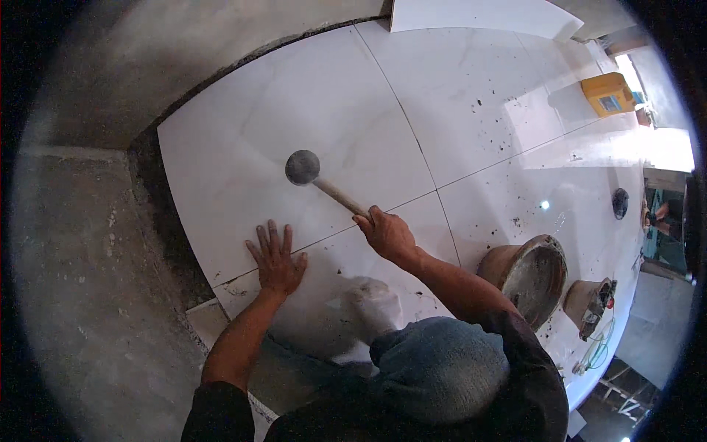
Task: The person applies adhesive and positions large white tiles on the floor, using a rubber mallet to level them and a cloth to wipe away excess mortar.
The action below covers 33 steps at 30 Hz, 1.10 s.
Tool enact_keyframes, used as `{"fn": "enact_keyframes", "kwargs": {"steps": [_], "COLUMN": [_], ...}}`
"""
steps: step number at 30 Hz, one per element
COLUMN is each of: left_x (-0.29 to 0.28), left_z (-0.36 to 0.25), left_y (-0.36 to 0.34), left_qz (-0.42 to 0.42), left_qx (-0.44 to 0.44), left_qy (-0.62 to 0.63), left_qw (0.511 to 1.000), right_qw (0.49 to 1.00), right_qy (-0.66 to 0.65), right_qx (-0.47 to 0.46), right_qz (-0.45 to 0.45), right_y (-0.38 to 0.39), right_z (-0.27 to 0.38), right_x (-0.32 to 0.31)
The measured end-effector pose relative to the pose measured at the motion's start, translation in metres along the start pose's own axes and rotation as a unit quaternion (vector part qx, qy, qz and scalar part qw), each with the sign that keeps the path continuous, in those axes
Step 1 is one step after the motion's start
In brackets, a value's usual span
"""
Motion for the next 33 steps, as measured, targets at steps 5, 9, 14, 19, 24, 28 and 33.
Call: {"fn": "enact_keyframes", "kwargs": {"steps": [5,9,14,19,24,28,33], "left_x": [0.000,0.002,0.014,0.018,0.010,0.017,0.012], "left_z": [-0.012,-0.021,-0.025,-0.029,-0.027,-0.021,0.004], "left_y": [-0.001,0.006,0.017,0.029,0.033,0.057,0.073], "left_qz": [0.045,0.101,0.097,0.054,0.033,-0.007,0.032], "left_qx": [0.067,0.111,0.099,0.050,0.038,-0.076,-0.181], "left_qy": [-0.017,-0.026,-0.014,0.037,0.050,0.099,0.035], "left_qw": [0.997,0.988,0.990,0.997,0.997,0.992,0.982], "right_qw": [0.999,0.997,0.997,0.989,0.969,0.969,0.962], "right_qy": [0.013,0.016,0.035,0.121,0.226,0.234,0.252], "right_qx": [-0.030,-0.079,-0.069,-0.071,-0.014,-0.027,-0.043], "right_qz": [-0.035,-0.016,0.021,-0.045,-0.099,-0.074,-0.100], "right_y": [0.003,0.006,0.008,0.027,0.049,0.059,0.037], "right_z": [0.004,0.013,0.008,-0.004,-0.063,-0.067,-0.067], "right_x": [0.008,0.031,0.045,0.024,-0.005,0.003,-0.007]}}
Point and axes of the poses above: each hand's wrist, its own y-axis away from the middle knuckle, its own x-axis out of the palm, z = x × y, the point moved 8 cm from there along -y, towards the middle knuckle, and after that the axes turned 9 degrees about -x, right-handed, at the moved point
